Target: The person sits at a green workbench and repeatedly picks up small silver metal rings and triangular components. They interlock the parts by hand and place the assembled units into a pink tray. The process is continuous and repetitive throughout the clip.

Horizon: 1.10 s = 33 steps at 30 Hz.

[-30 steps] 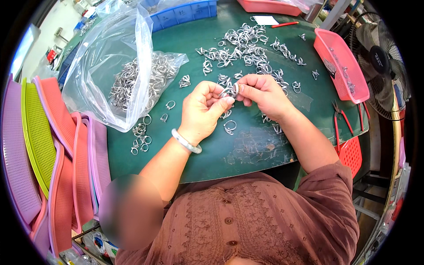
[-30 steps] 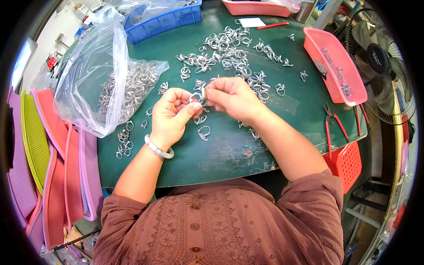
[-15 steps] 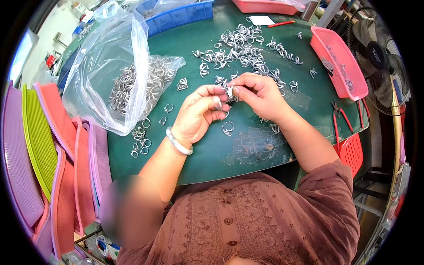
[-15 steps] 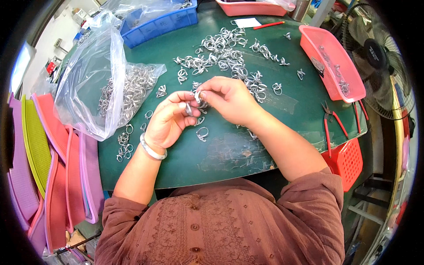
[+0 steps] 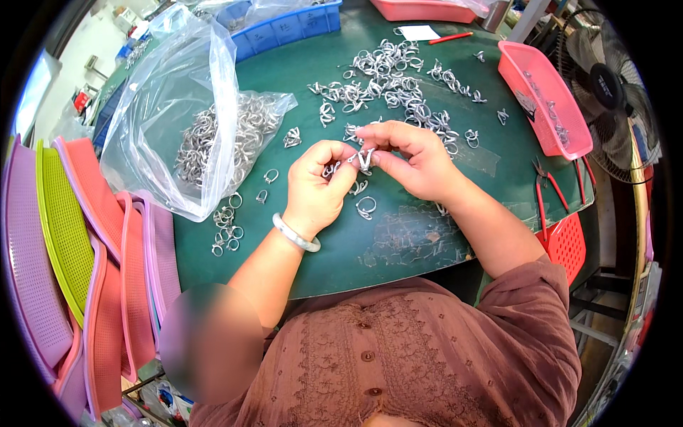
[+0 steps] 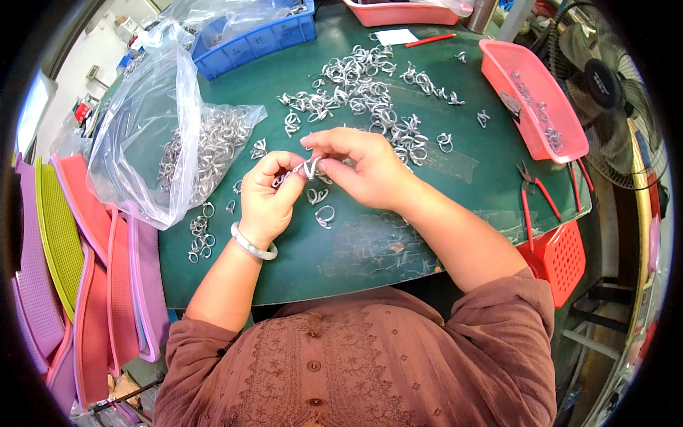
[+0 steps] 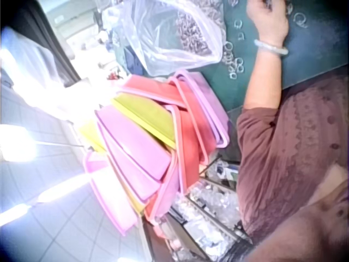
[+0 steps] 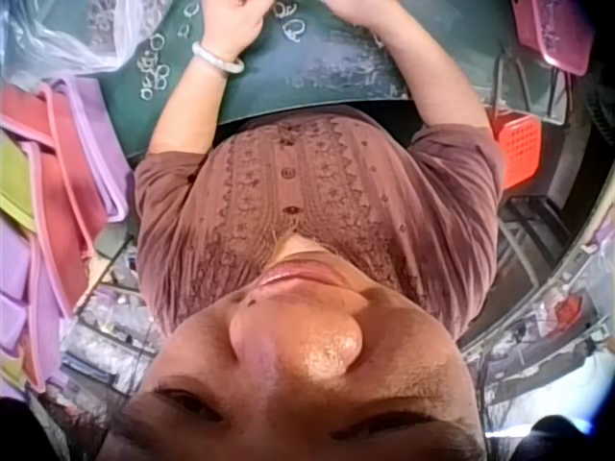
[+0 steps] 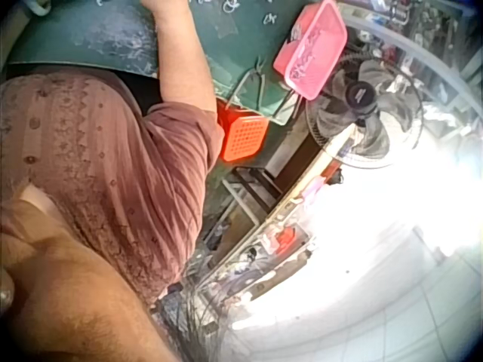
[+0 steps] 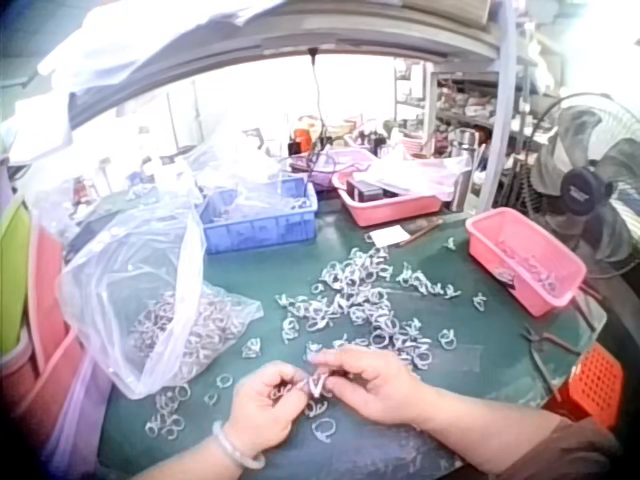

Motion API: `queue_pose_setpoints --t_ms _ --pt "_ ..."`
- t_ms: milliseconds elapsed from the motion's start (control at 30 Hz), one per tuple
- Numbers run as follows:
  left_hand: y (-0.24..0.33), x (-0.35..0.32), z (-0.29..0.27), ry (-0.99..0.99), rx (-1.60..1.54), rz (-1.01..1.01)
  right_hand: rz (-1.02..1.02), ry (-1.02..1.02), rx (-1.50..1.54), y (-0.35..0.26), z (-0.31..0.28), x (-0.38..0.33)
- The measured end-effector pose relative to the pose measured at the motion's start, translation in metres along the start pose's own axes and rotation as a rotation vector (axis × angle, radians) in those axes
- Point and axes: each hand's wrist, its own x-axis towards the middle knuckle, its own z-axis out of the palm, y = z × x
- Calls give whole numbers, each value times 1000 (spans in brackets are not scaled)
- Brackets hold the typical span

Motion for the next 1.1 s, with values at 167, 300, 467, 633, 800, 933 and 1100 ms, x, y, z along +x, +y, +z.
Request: queue_pose_setpoints --t_ms 167,300,467,633,800,933,1100 --pt "1 1 -3 -8 -276 -293 238 -65 294 -1 -2 0" --pt "4 4 -6 -47 -484 -501 263 -100 307 1 -2 -1" --pt "3 5 -9 -113 -580 -582 306 -100 298 -2 -2 0" --pt "2 5 -9 -116 -600 -605 308 -104 291 -1 -2 0" --pt "2 6 -10 -177 -637 -627 307 -93 291 -3 -2 0" --pt "0 7 -11 -259 -691 -631 252 -80 190 -5 -2 -1" --pt "-1 9 -15 -333 -867 -708 147 -63 64 -12 1 1"
